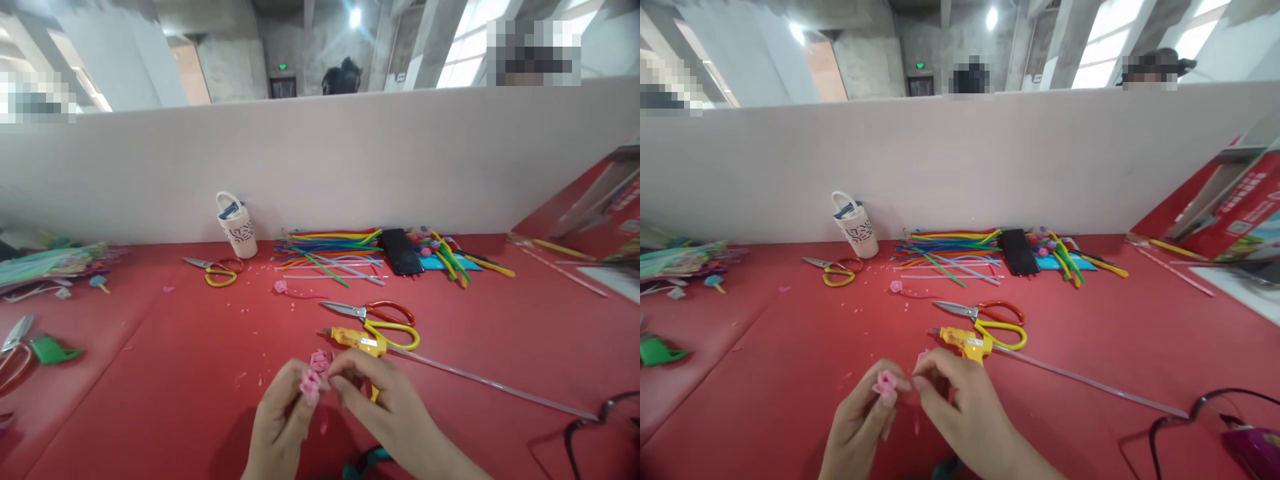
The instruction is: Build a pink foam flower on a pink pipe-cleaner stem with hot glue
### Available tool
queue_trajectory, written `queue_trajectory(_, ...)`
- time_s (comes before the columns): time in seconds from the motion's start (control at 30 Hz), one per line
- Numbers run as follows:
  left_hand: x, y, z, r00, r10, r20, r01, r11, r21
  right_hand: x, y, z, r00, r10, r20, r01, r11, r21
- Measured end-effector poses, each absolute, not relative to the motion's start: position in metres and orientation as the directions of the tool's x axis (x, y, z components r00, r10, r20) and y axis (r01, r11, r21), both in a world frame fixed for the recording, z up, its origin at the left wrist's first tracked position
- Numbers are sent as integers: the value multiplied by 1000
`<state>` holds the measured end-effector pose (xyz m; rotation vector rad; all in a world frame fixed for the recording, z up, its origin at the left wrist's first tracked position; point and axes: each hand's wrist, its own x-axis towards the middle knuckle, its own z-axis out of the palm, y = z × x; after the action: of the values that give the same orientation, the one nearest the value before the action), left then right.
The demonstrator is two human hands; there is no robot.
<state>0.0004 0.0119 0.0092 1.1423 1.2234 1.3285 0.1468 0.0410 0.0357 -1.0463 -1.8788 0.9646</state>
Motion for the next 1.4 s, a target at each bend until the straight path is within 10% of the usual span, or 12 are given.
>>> queue_trajectory(0.27,2,14,7,-42,978,204,-52,-206,977,140,35,20,-488,855,176,166,289,-943)
queue_trajectory(0.7,9,17,-12,35,956,-290,-489,270,830,138,23,3,-336,906,256,501,402,-766)
queue_trajectory(1.0,-3,23,3,149,919,-364,-387,393,834,204,73,-15,8,1000,-30,800,-25,-599)
queue_trajectory(1.4,-6,25,0,98,932,-350,-266,364,893,200,69,-28,-27,965,-260,237,-246,-940)
